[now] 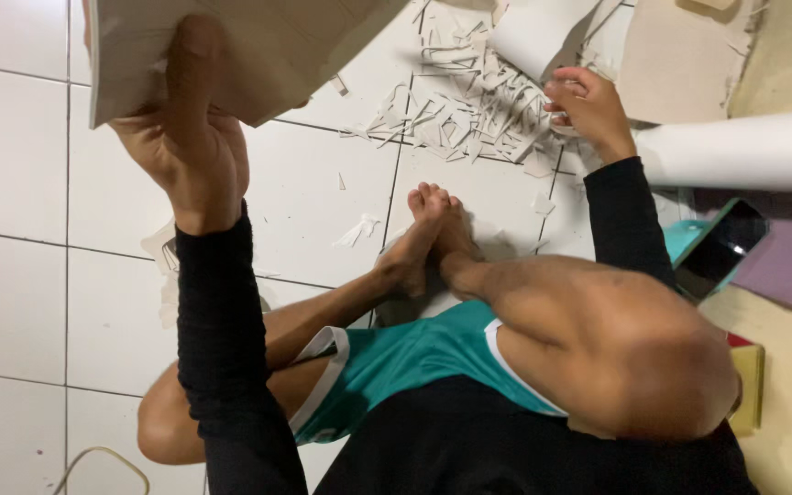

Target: The person sits on the floor of a craft workshop and assembles cut paper decorations. They squeeze glue from a bottle onto paper strips, press cutout pieces together, then use scissors to cut a sheet of ruled paper into pieces, adding to a pile of finished cutouts on the floor.

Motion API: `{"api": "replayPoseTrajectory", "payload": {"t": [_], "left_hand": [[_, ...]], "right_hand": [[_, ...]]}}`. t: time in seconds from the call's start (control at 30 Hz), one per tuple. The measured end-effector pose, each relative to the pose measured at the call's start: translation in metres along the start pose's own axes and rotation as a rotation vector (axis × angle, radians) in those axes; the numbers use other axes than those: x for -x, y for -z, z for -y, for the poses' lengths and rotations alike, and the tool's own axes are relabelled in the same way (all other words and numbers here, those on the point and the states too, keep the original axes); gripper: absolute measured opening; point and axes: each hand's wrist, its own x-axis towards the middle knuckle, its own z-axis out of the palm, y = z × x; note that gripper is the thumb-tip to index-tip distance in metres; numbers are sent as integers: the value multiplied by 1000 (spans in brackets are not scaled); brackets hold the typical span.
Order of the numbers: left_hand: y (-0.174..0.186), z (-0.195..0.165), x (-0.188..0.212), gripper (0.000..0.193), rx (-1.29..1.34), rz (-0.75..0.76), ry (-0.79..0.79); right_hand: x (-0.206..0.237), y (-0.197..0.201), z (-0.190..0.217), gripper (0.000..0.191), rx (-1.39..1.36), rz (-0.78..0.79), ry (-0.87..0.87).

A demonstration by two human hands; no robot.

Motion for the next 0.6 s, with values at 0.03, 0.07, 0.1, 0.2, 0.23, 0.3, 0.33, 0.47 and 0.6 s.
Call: {"api": "replayPoseTrajectory", "payload": {"t": [0.03, 0.07, 0.1, 0.2, 0.23, 0.3, 0.33, 0.47, 0.6], "left_hand": [[-1, 3, -1, 26, -4, -7, -9], [-2, 5, -3, 30, -8, -14, -18], [-4, 7, -3, 36, -17, -19, -19], [-18, 14, -7, 30, 25, -86, 37], [-24, 15, -5, 29, 49, -101, 53], [-35, 17, -1, 32, 96, -112, 82], [-40, 17, 1, 36, 119, -108, 94], [-56, 28, 5, 30, 115, 15, 116], [-69, 44, 3, 21, 141, -29, 143]], "right_hand": [[-5, -3, 0, 43, 57, -18, 23], [-8, -6, 2, 43, 114, -35, 47], [-14, -8, 4, 45, 75, -74, 60], [-39, -7, 15, 49, 0, -236, 96], [-51, -7, 19, 50, 6, -276, 99], [-73, -10, 18, 52, 138, -300, 92], [-80, -16, 12, 55, 182, -282, 52], [-85, -10, 14, 34, -316, -341, 267], [-35, 42, 102, 31, -553, -596, 586]]}}
